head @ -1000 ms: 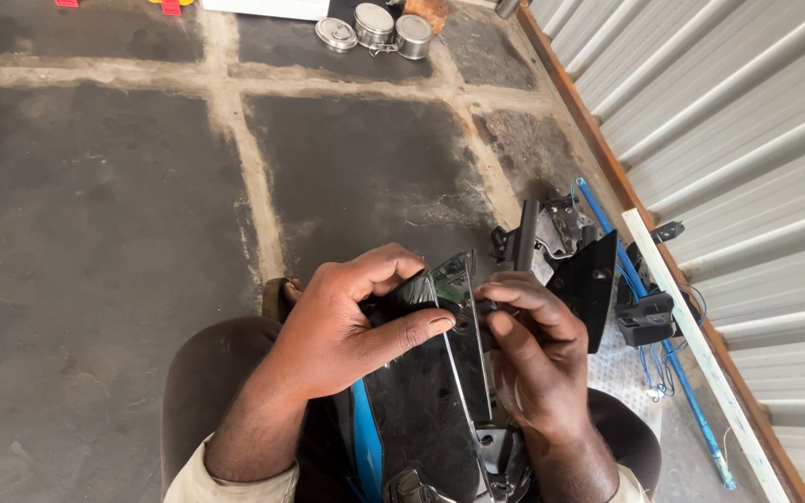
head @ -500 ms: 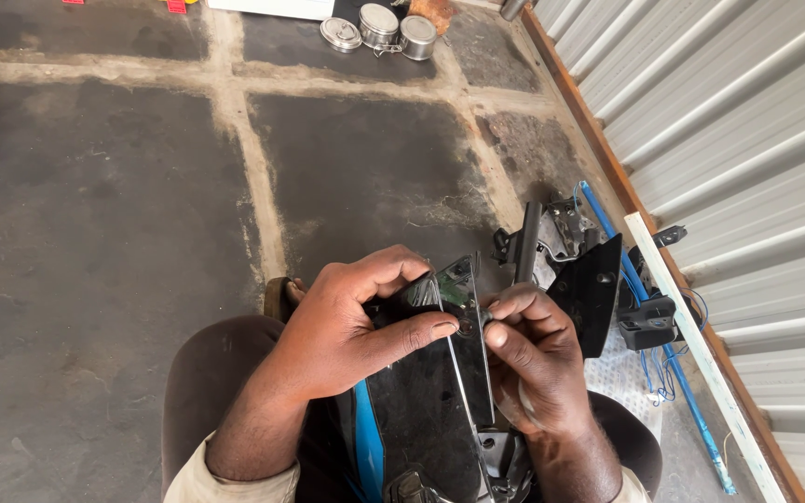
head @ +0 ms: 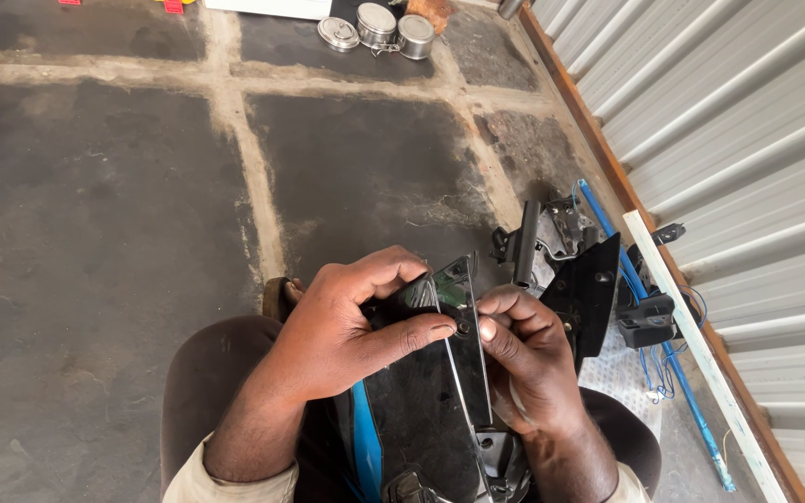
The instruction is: The person sits on the floor of a repair workshop holding a scooter front fairing on their lap. They align and press black plastic trim pieces onto the fairing, fit inner panels together, and hand-thread screws into the mounting holes, occasionally reaching for parts laid on the floor beside them.
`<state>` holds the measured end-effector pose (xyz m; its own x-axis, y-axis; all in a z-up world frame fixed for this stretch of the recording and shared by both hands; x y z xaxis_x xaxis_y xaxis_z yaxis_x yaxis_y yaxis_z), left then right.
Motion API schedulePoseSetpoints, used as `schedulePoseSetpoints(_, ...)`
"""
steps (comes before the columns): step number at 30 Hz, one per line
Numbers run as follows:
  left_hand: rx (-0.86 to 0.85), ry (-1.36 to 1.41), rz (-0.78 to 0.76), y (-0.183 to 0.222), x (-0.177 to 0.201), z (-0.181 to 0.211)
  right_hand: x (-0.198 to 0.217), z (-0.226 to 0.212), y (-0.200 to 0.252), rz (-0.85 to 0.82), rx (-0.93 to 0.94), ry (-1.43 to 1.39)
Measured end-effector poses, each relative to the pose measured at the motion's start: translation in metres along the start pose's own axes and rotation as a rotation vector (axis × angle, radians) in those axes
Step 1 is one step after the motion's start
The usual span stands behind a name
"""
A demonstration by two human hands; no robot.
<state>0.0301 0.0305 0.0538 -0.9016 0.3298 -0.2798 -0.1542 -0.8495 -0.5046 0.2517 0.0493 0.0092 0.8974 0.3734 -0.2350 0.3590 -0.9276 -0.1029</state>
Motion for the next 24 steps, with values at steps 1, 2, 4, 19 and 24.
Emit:
schedulePoseSetpoints(1, 0.004, -0.006, 0.0, 0.0, 0.0, 0.0, -0.001, 0.001, 0.0, -0.02, -0.019, -0.041)
schedulePoseSetpoints(2, 0.008, -0.012, 0.001, 0.0, 0.0, -0.001, -0.001, 0.002, -0.001, -0.042, -0.039, -0.081)
schedulePoseSetpoints(4, 0.004, -0.005, 0.0, 0.0, 0.0, -0.001, -0.003, 0.0, -0.002, -0.031, -0.059, -0.087)
schedulePoseSetpoints(19, -0.005, 0.014, -0.022, 0.001, -0.002, 0.0, -0.011, -0.001, -0.006, -0.1, -0.148, -0.096)
schedulePoseSetpoints(24, -0.018, 0.006, -0.026, 0.001, -0.004, 0.002, -0.008, 0.005, -0.004, -0.053, -0.271, -0.114)
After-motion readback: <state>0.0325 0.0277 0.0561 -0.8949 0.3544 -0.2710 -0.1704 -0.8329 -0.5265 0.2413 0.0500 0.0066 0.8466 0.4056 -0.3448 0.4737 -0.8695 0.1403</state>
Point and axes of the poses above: each hand's wrist, its own y-axis away from the middle knuckle, its own x-axis out of the back of the hand, z = x × y, the point moved 5 cm from there along -y, towards the middle knuckle, and after that the axes turned 12 degrees about y, right-handed, at the moved point
